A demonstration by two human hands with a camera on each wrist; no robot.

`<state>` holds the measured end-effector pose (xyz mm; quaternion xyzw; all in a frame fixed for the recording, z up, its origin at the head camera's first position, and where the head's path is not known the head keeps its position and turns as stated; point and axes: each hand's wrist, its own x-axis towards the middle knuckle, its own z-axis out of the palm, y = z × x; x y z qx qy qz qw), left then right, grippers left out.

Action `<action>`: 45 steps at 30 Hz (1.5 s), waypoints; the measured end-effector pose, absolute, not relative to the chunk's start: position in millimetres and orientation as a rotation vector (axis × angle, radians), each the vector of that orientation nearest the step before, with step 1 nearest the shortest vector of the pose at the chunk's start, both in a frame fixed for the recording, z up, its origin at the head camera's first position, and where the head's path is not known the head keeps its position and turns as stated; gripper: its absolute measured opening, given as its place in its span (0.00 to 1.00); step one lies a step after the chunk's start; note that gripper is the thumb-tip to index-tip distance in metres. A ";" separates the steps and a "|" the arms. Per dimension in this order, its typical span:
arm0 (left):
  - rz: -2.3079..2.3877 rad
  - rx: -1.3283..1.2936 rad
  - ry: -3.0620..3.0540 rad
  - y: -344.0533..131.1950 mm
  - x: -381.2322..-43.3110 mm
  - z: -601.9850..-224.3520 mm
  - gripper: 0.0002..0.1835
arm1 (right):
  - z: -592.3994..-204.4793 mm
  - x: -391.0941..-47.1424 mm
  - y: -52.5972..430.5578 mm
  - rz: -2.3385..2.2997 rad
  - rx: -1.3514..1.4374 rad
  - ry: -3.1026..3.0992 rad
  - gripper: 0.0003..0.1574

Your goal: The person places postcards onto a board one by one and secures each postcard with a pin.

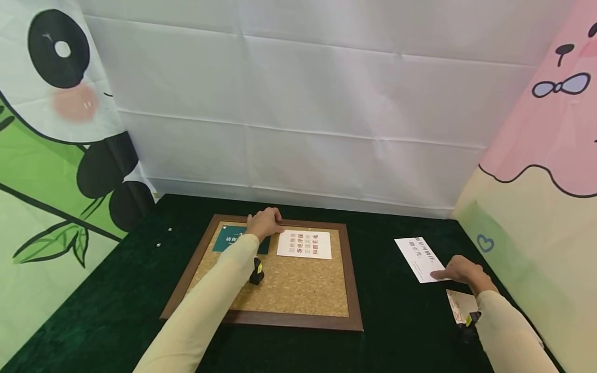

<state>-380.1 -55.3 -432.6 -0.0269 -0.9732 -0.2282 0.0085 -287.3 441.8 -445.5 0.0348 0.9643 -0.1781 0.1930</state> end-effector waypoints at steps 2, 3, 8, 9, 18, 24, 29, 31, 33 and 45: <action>-0.719 -0.082 -3.043 -55.5 -380.9 -433.0 0.10 | -446.8 -287.9 441.5 -0.581 0.100 2.709 0.46; -0.718 -0.083 -3.043 -55.5 -381.0 -433.1 0.10 | -447.6 -288.1 441.2 -0.607 0.105 2.713 0.43; -0.712 -0.090 -3.037 -55.3 -377.7 -431.4 0.10 | -450.3 -291.1 438.1 -0.723 0.105 2.699 0.37; -0.711 -0.090 -3.036 -55.2 -377.2 -431.0 0.11 | -450.7 -292.4 437.2 -0.730 0.113 2.692 0.38; -0.714 -0.075 -3.040 -55.8 -379.6 -433.8 0.11 | -450.2 -303.4 430.3 -0.713 0.140 2.642 0.45; -0.733 -0.069 -3.036 -57.2 -382.5 -434.3 0.11 | -448.9 -301.5 431.1 -0.576 -0.002 2.732 0.49; -0.739 -0.081 -3.043 -57.1 -382.8 -433.6 0.11 | -449.6 -299.2 432.6 -0.579 -0.008 2.762 0.41; -0.739 -0.086 -3.044 -56.8 -382.6 -433.9 0.11 | -449.7 -298.3 432.7 -0.606 -0.007 2.760 0.38; -0.742 -0.091 -3.041 -56.4 -382.3 -434.2 0.11 | -449.7 -297.2 432.6 -0.635 0.006 2.755 0.37; -0.711 -0.098 -3.039 -56.4 -382.2 -433.3 0.11 | -439.8 -292.5 435.8 -0.771 0.094 2.845 0.24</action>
